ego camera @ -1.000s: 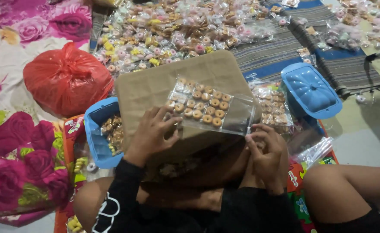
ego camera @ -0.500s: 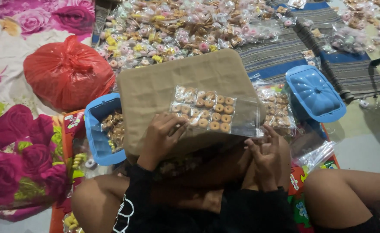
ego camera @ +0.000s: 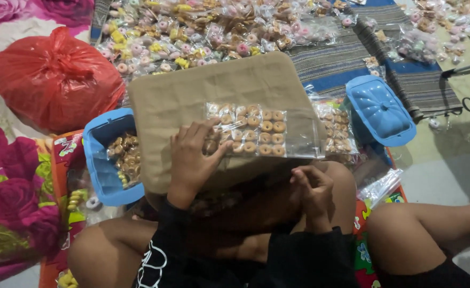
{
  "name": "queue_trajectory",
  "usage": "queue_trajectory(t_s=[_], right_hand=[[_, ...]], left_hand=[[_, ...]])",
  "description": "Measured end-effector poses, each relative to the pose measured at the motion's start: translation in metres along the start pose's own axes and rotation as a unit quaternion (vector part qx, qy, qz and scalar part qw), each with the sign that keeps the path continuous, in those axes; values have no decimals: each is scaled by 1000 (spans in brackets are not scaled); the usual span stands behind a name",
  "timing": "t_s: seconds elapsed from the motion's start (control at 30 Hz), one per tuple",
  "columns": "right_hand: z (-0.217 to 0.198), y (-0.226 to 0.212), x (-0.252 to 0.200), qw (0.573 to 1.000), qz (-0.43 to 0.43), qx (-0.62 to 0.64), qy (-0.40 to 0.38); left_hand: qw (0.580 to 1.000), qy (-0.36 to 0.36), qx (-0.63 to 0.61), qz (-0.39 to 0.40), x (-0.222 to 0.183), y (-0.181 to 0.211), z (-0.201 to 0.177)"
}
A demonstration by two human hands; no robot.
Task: The person places small ring-shaped cookies into plastic bags and seals them by hand on a floor mat workspace.
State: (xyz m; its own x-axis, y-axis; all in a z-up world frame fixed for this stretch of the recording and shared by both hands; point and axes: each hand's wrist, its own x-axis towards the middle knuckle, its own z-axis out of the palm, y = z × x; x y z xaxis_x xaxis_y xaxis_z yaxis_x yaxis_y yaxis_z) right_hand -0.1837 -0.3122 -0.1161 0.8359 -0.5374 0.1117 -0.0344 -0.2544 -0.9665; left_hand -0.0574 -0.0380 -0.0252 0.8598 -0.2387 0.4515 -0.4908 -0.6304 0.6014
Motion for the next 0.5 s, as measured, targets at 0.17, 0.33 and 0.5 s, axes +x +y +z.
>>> queue_trajectory(t_s=[0.17, 0.33, 0.5], right_hand=[[39, -57, 9, 992, 8, 96, 84], [58, -56, 18, 974, -20, 147, 173], [54, -72, 14, 969, -17, 126, 212]], left_hand=[[999, -2, 43, 15, -2, 0, 1], [997, 16, 69, 35, -7, -5, 8], [996, 39, 58, 55, -12, 3, 7]])
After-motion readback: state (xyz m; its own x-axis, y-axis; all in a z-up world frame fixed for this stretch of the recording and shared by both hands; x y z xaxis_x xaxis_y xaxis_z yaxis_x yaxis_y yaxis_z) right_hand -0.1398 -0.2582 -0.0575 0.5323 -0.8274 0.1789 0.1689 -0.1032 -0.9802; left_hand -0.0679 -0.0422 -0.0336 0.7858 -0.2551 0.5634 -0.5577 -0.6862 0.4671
